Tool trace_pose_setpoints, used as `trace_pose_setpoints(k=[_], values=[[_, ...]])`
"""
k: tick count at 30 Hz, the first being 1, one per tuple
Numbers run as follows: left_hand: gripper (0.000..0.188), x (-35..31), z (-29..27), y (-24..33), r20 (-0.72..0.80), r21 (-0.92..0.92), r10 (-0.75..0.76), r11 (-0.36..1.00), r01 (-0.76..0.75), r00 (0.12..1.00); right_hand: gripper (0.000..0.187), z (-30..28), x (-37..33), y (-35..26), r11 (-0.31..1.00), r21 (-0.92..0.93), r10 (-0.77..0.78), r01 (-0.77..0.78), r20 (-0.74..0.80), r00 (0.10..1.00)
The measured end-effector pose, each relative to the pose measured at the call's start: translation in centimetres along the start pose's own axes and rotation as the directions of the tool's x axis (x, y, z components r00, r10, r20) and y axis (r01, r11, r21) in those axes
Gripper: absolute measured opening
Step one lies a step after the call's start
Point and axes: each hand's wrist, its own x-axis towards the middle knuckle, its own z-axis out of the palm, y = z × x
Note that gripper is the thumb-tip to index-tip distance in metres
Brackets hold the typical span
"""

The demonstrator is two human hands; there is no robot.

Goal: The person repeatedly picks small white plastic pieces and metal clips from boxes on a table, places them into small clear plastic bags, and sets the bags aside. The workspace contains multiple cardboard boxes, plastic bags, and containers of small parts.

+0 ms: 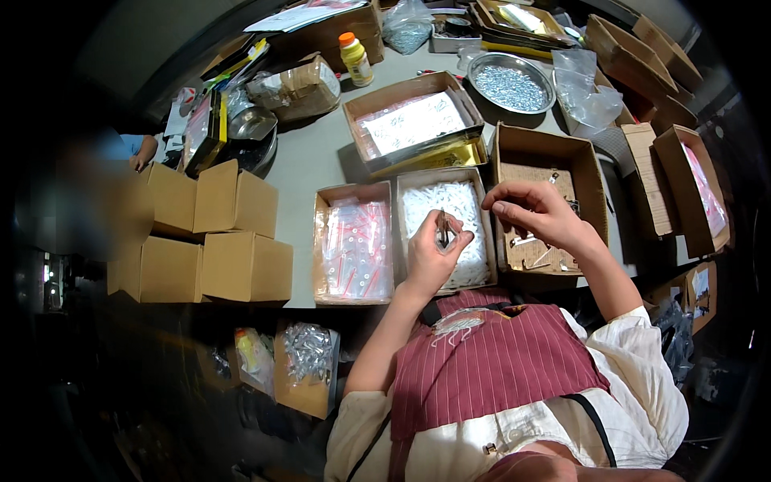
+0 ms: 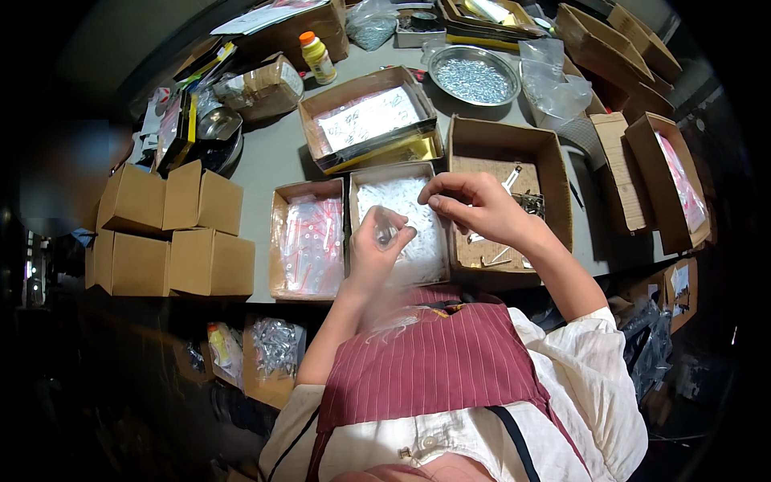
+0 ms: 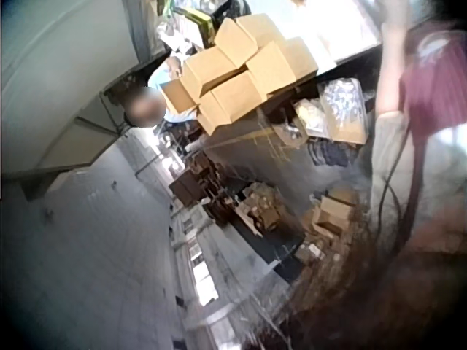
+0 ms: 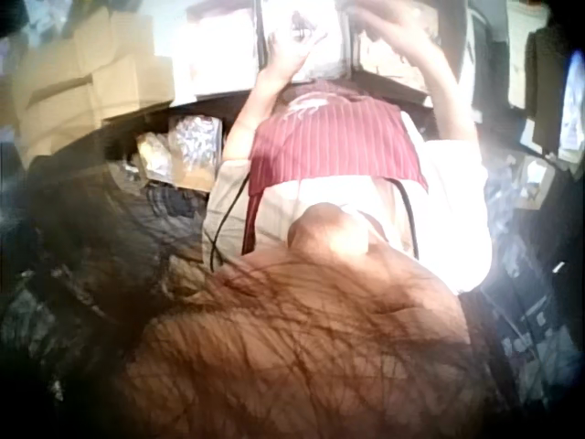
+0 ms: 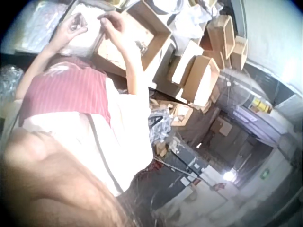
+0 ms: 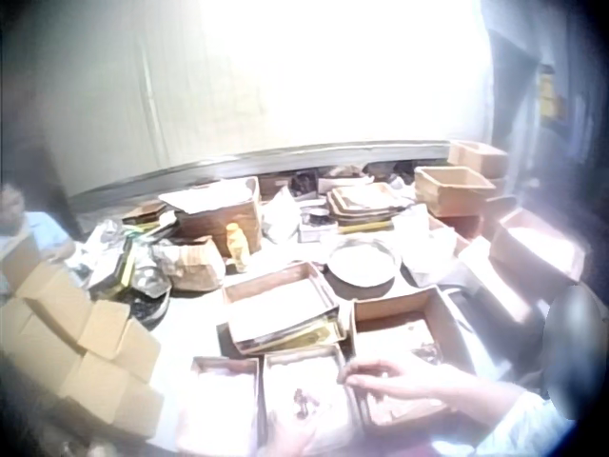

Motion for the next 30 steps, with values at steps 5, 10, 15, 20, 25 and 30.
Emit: trace_pose_setpoints(k=[5,10,15,20,25,30], values=[[0.026,0.0,-1.0,0.6,0.026,0.215,0.151,0.965,-0.153,0.988,0.03,2.5,2.2,-0.6,0.902,-0.324,-0.283,0.285,0.054,0.958],[0.023,0.2,-4.5,1.4,0.065,-0.399,-0.211,0.89,0.219,0.975,0.029,2.7,7.1,3.0,0.81,-0.463,-0.459,0.36,-0.117,0.881],[0.013,0.6,-8.3,3.4,0.223,-0.858,-0.233,0.413,0.304,0.946,0.034,6.9,6.5,11.3,0.192,-0.885,0.193,0.425,0.458,0.868],[0.013,0.4,-9.3,2.7,0.333,-0.933,-0.148,0.093,0.349,0.931,0.032,9.4,5.8,12.8,0.276,-0.831,0.2,0.484,0.542,0.816],[0.01,0.0,-9.7,2.0,0.351,-0.931,-0.131,-0.155,0.33,0.927,0.034,7.2,5.9,9.3,0.471,-0.806,0.09,0.359,0.449,0.889],[0.021,-0.4,-9.2,4.3,0.322,-0.595,-0.31,0.669,0.446,0.894,0.037,4.3,6.8,3.3,0.765,-0.392,-0.474,0.51,0.193,0.859]])
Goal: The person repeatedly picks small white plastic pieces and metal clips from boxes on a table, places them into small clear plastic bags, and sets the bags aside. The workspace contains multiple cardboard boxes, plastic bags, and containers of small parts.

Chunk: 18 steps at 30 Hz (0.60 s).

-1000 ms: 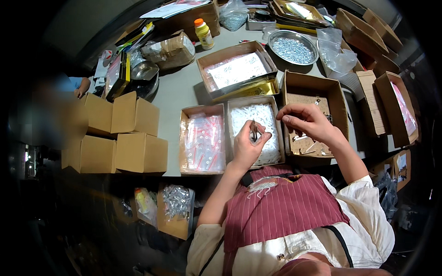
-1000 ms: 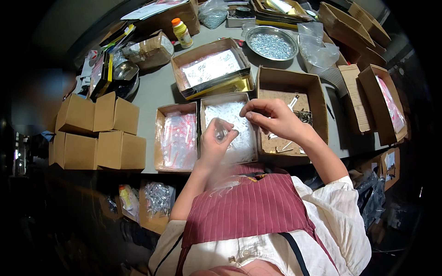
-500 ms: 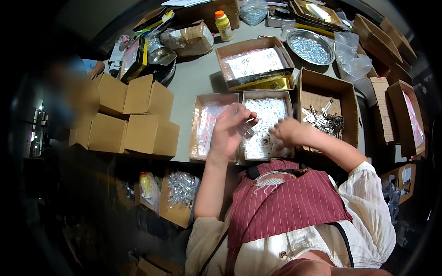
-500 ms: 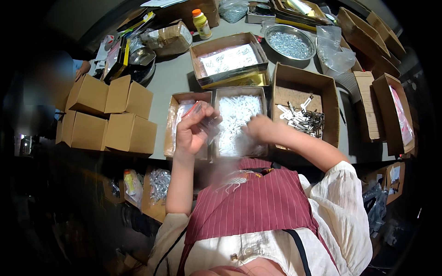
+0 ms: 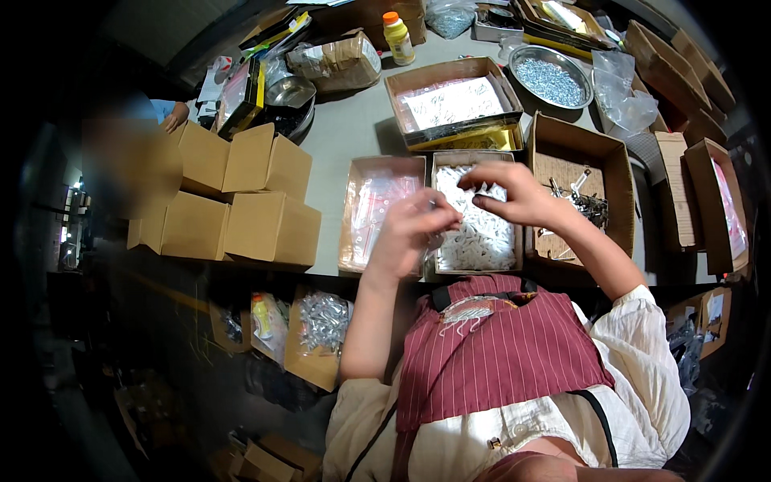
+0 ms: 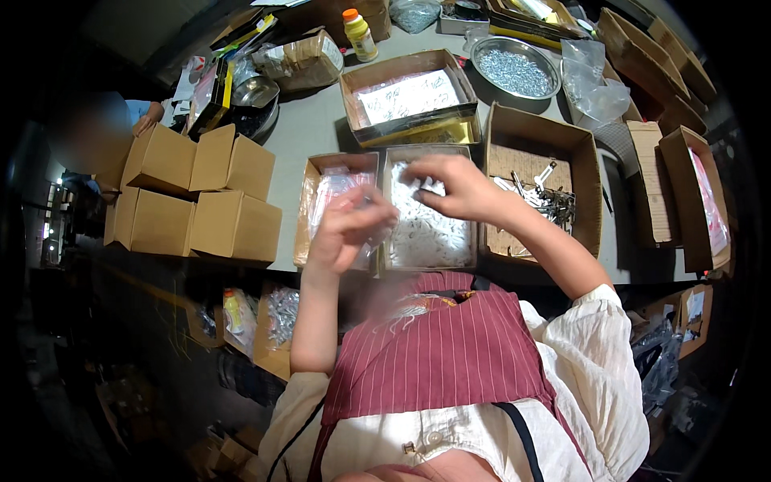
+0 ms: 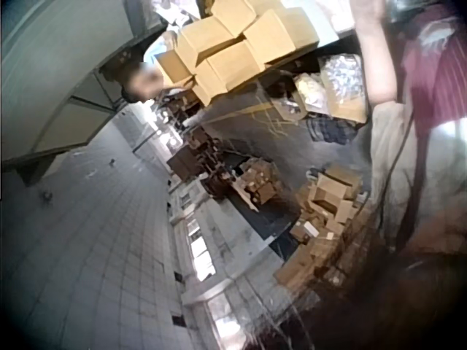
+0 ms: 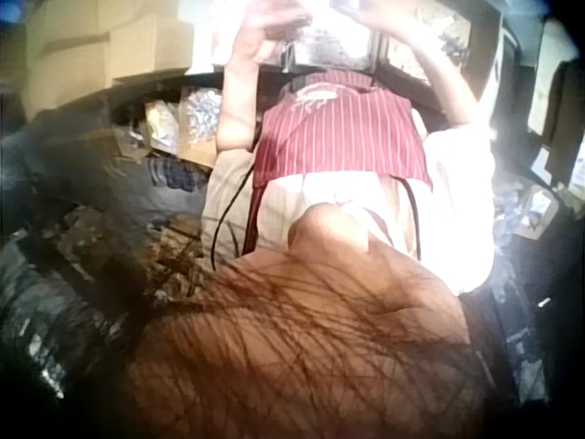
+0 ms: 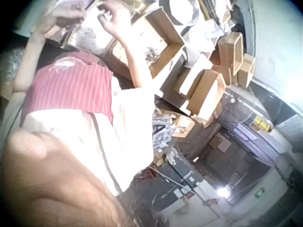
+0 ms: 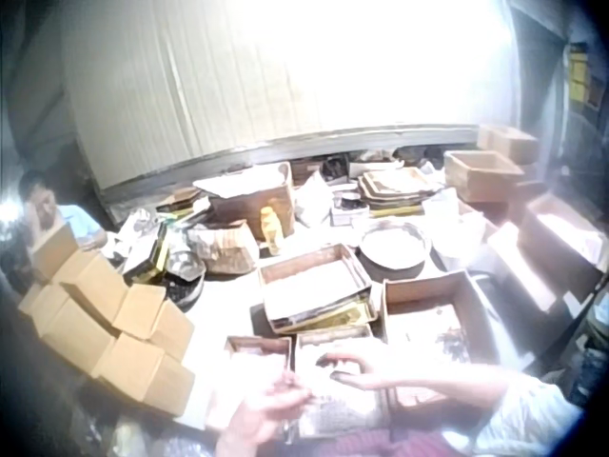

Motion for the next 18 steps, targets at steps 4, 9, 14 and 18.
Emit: trace_pose_setpoints(k=[4,9,14,18], values=[[0.029,-0.8,1.3,0.1,0.141,0.161,-0.111,0.983,0.088,0.984,0.026,-2.1,2.1,-5.0,0.942,0.068,-0.333,0.328,0.085,0.939],[0.034,-1.7,1.0,-1.0,-0.118,0.353,0.206,0.923,-0.153,0.971,0.013,-0.3,2.4,-4.8,0.987,0.083,-0.143,0.14,0.029,0.989],[0.016,-3.3,-1.0,-1.4,-0.304,0.403,0.479,0.848,-0.344,0.823,0.018,2.2,3.2,-4.4,0.985,0.171,0.029,-0.025,-0.025,0.999],[0.007,-5.2,-1.2,-1.3,-0.377,0.627,0.639,0.709,-0.323,0.671,0.024,4.8,4.7,-5.3,0.954,0.297,-0.031,0.032,-0.008,0.999]])
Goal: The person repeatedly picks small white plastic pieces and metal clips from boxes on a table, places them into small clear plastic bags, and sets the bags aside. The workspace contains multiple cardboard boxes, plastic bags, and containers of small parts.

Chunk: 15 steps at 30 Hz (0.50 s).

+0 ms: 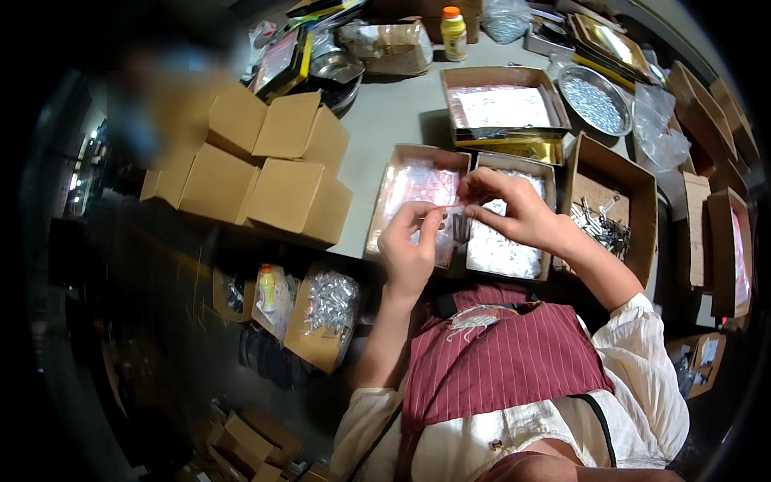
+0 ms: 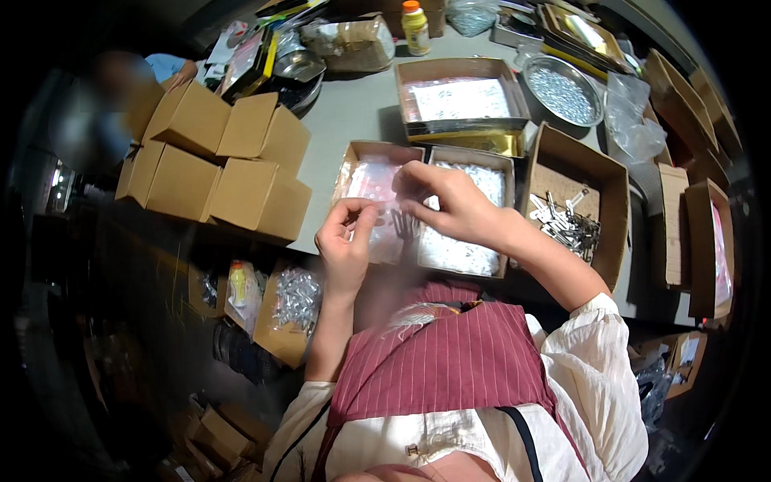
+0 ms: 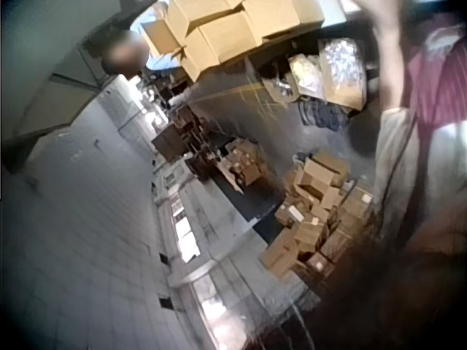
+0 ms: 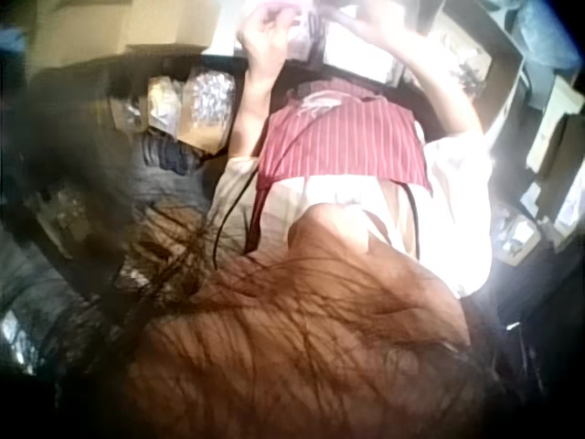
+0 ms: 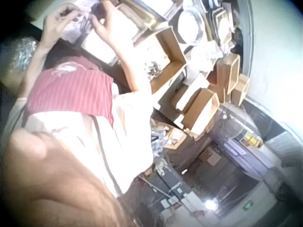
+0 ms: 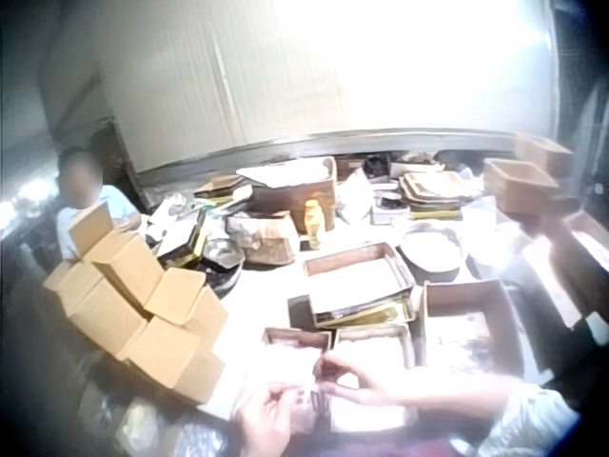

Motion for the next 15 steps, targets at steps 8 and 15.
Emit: trace_pose_setpoints(k=[8,15], values=[[0.004,-3.3,-5.7,0.3,-0.026,0.478,0.174,0.867,-0.141,0.984,0.015,7.1,2.9,-0.1,0.966,-0.074,-0.22,0.247,0.264,0.939],[0.01,-8.4,-13.9,-4.6,-0.385,0.514,0.089,0.847,0.133,0.918,0.017,11.2,6.0,4.6,0.967,-0.033,-0.222,0.254,0.384,0.896]])
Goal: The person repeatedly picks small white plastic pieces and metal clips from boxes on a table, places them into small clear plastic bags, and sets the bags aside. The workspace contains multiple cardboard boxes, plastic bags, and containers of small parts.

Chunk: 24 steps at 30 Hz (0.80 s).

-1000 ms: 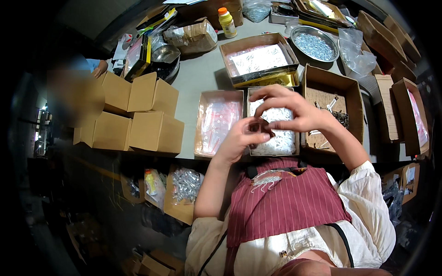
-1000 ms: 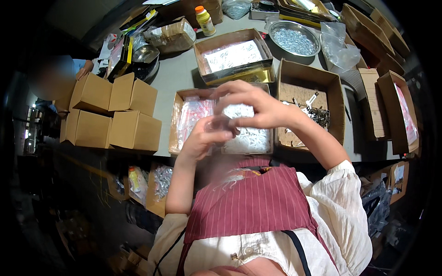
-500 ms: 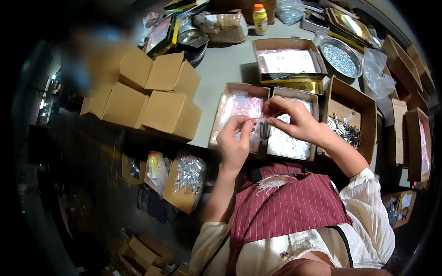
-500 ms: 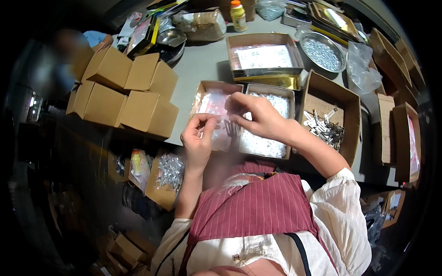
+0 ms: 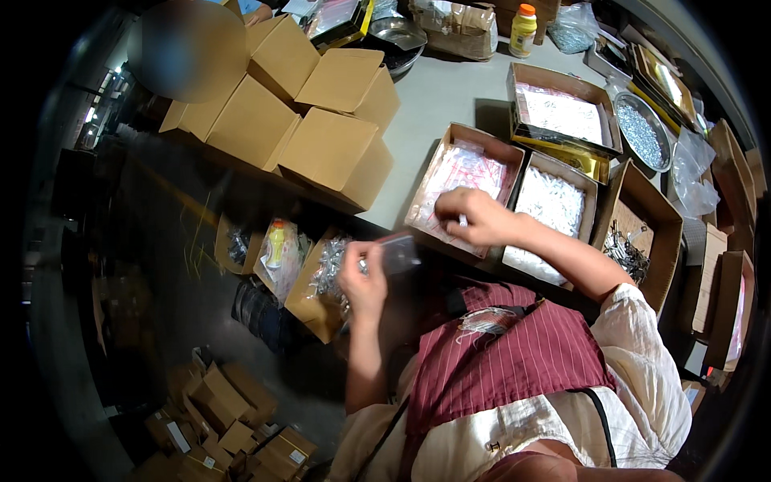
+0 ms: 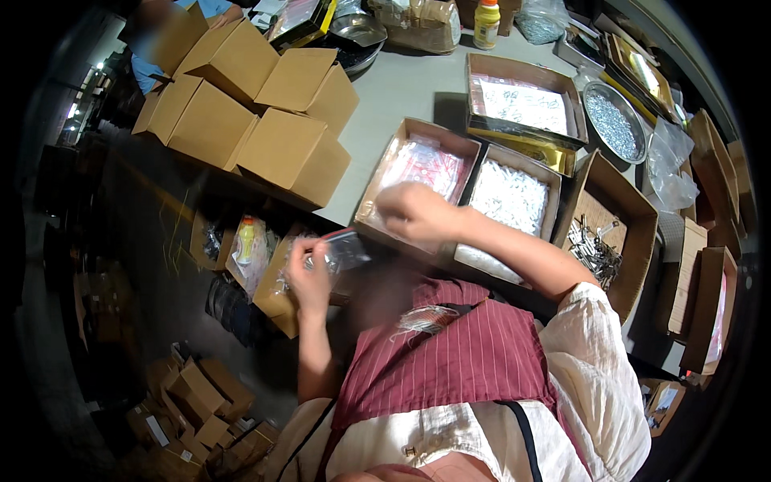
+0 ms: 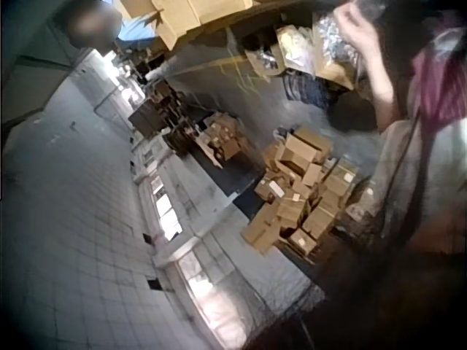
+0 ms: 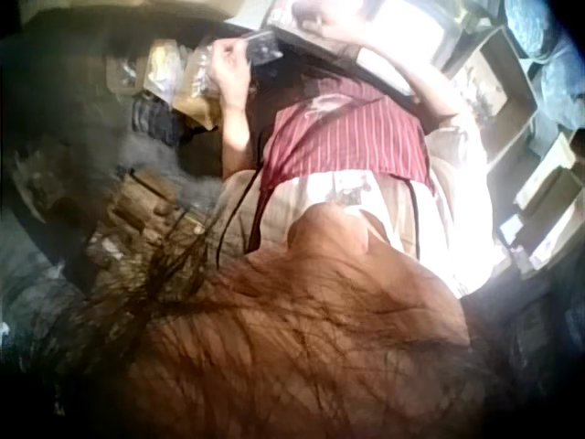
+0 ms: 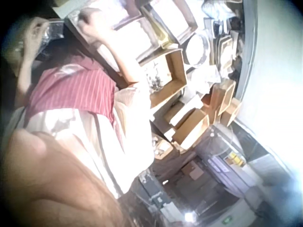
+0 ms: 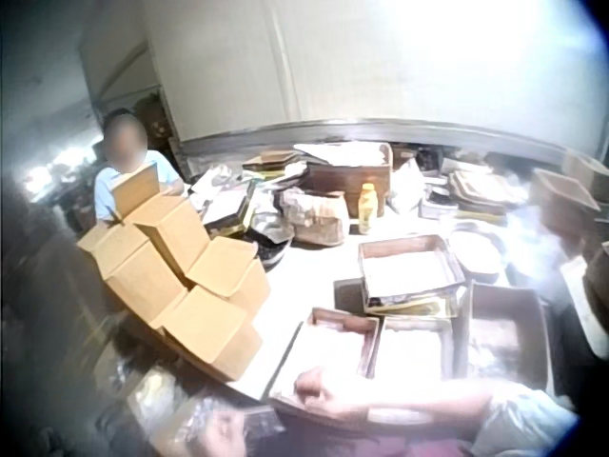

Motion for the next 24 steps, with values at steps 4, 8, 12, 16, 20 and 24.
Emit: trace_pose_setpoints(k=[4,8,12,16,20,24], values=[[0.015,-0.5,-3.1,-8.9,-0.082,0.24,-0.164,0.954,0.18,0.983,0.019,1.8,-0.7,9.3,0.847,-0.424,0.321,-0.32,-0.072,0.944],[0.017,-0.8,-2.1,-13.7,-0.048,0.447,-0.094,0.888,0.106,0.994,0.019,2.0,-0.5,11.7,0.823,-0.535,0.243,-0.188,0.035,0.969],[0.015,1.2,1.7,-7.9,0.126,0.206,-0.011,0.978,-0.015,0.992,0.018,-1.8,-0.7,11.1,0.904,-0.33,0.315,-0.272,0.081,0.946],[0.028,3.0,4.6,-2.0,0.17,0.261,0.237,0.925,-0.276,0.956,0.042,-5.8,-0.3,7.0,0.787,-0.133,0.617,-0.603,0.171,0.768],[0.055,5.1,8.7,3.5,0.276,0.155,0.425,0.865,-0.476,0.862,0.057,-7.3,-3.1,6.0,0.637,0.446,0.634,-0.628,0.159,0.756],[0.074,5.6,11.3,8.2,0.384,0.038,0.589,0.76,-0.649,0.712,0.057,-8.8,-5.7,3.4,0.387,0.807,0.509,-0.447,0.218,0.833]])
